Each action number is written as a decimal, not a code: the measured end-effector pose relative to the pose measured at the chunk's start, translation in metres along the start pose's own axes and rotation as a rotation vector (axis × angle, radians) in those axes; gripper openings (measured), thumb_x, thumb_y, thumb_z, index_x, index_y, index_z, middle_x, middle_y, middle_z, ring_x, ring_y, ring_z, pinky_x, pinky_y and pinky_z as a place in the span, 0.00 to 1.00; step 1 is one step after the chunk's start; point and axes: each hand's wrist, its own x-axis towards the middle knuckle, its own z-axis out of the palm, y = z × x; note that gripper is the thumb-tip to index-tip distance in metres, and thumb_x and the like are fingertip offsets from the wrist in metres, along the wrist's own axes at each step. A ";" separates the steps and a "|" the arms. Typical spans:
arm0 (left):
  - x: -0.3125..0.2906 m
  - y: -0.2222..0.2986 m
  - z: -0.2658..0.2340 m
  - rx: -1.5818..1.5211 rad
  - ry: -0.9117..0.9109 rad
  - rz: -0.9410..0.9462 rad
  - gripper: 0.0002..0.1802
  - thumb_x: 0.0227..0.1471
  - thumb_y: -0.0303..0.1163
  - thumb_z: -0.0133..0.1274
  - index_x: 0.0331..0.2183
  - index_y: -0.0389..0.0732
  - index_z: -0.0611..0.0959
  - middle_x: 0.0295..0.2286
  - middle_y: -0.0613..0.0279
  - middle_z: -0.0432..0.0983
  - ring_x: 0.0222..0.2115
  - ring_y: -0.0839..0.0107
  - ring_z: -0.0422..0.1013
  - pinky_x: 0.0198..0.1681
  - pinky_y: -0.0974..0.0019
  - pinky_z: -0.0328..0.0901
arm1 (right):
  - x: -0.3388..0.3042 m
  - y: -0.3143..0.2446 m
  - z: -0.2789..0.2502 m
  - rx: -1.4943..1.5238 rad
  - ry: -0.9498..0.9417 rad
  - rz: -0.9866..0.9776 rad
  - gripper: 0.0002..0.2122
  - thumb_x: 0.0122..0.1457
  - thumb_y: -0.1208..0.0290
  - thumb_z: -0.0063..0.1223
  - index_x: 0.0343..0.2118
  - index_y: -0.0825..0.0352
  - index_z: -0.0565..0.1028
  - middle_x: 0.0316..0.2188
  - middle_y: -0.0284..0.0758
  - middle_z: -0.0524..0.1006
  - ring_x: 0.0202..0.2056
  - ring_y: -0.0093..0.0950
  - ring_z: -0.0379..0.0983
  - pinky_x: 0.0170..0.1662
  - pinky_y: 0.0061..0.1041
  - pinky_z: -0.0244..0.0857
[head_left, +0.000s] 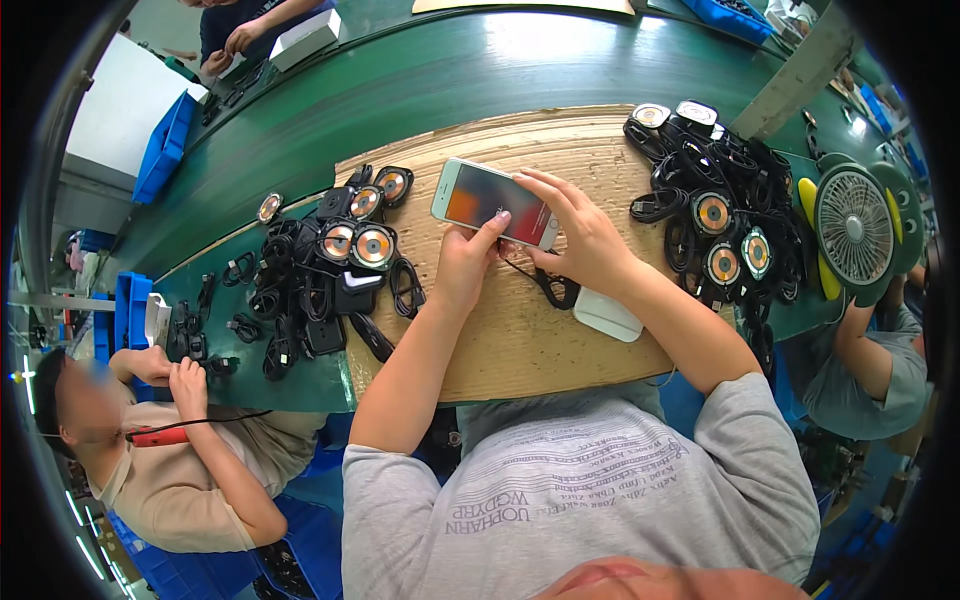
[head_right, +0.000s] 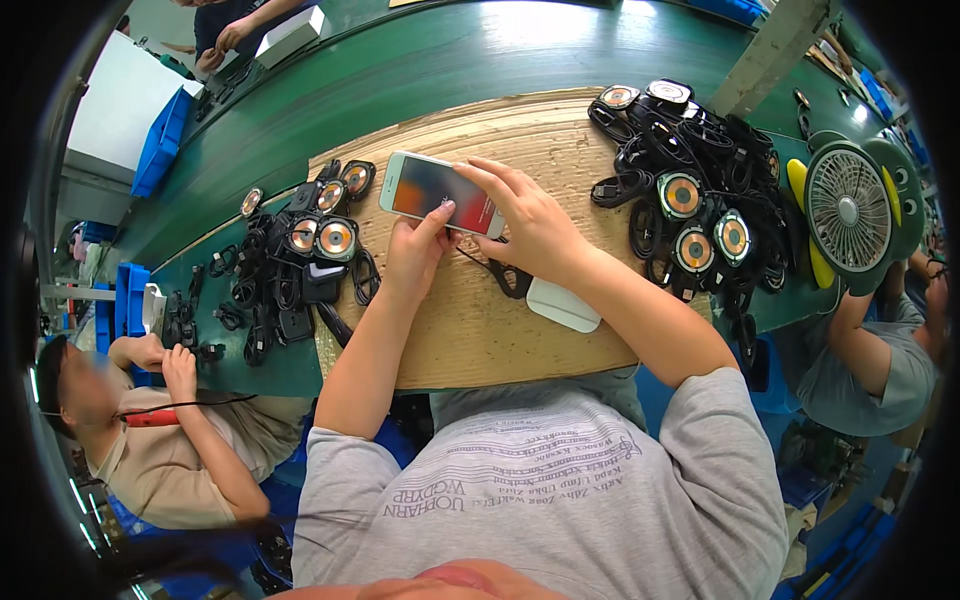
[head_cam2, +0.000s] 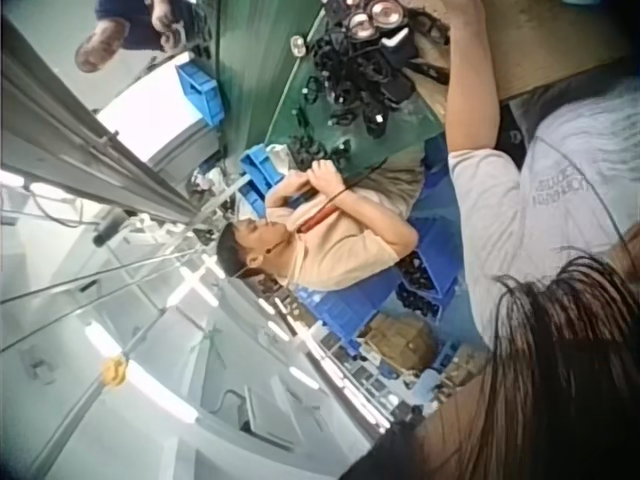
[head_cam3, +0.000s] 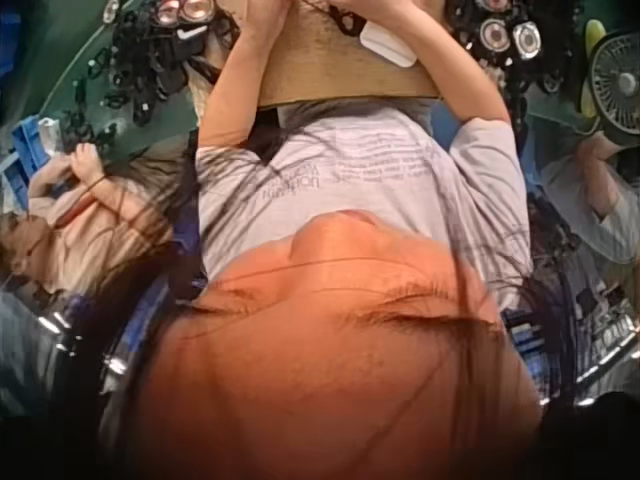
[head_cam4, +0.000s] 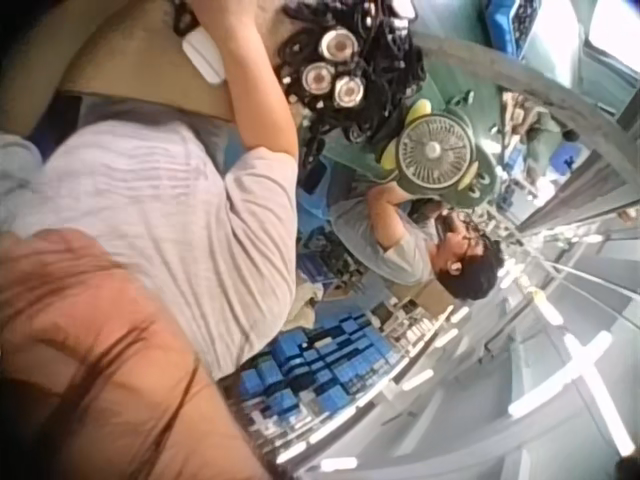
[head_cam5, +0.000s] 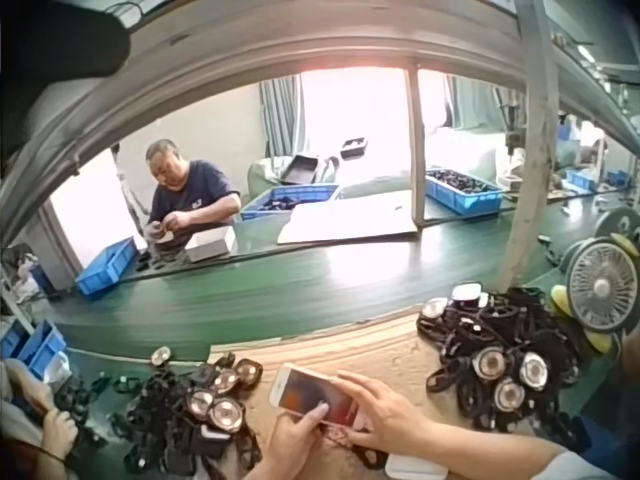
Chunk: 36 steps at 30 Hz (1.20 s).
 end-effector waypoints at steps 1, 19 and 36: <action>0.000 0.000 -0.001 0.000 0.000 0.000 0.10 0.56 0.27 0.55 0.40 0.35 0.78 0.30 0.62 0.76 0.25 0.80 0.67 0.27 0.79 0.62 | 0.000 0.000 0.000 -0.005 0.003 -0.003 0.40 0.40 0.75 0.63 0.62 0.57 0.62 0.60 0.36 0.65 0.56 0.37 0.66 0.57 0.34 0.65; 0.001 0.002 -0.001 -0.022 0.030 -0.010 0.09 0.56 0.27 0.55 0.39 0.35 0.78 0.29 0.62 0.76 0.24 0.79 0.67 0.27 0.79 0.63 | 0.004 0.000 -0.001 -0.030 0.023 -0.015 0.40 0.41 0.74 0.65 0.61 0.57 0.62 0.58 0.35 0.67 0.52 0.35 0.70 0.51 0.33 0.70; 0.006 0.009 -0.011 0.078 -0.041 -0.010 0.16 0.57 0.39 0.56 0.40 0.37 0.76 0.28 0.61 0.75 0.19 0.80 0.66 0.23 0.79 0.62 | 0.006 0.003 -0.017 -0.254 -0.027 0.326 0.38 0.45 0.69 0.64 0.62 0.59 0.62 0.52 0.39 0.72 0.46 0.38 0.74 0.45 0.32 0.71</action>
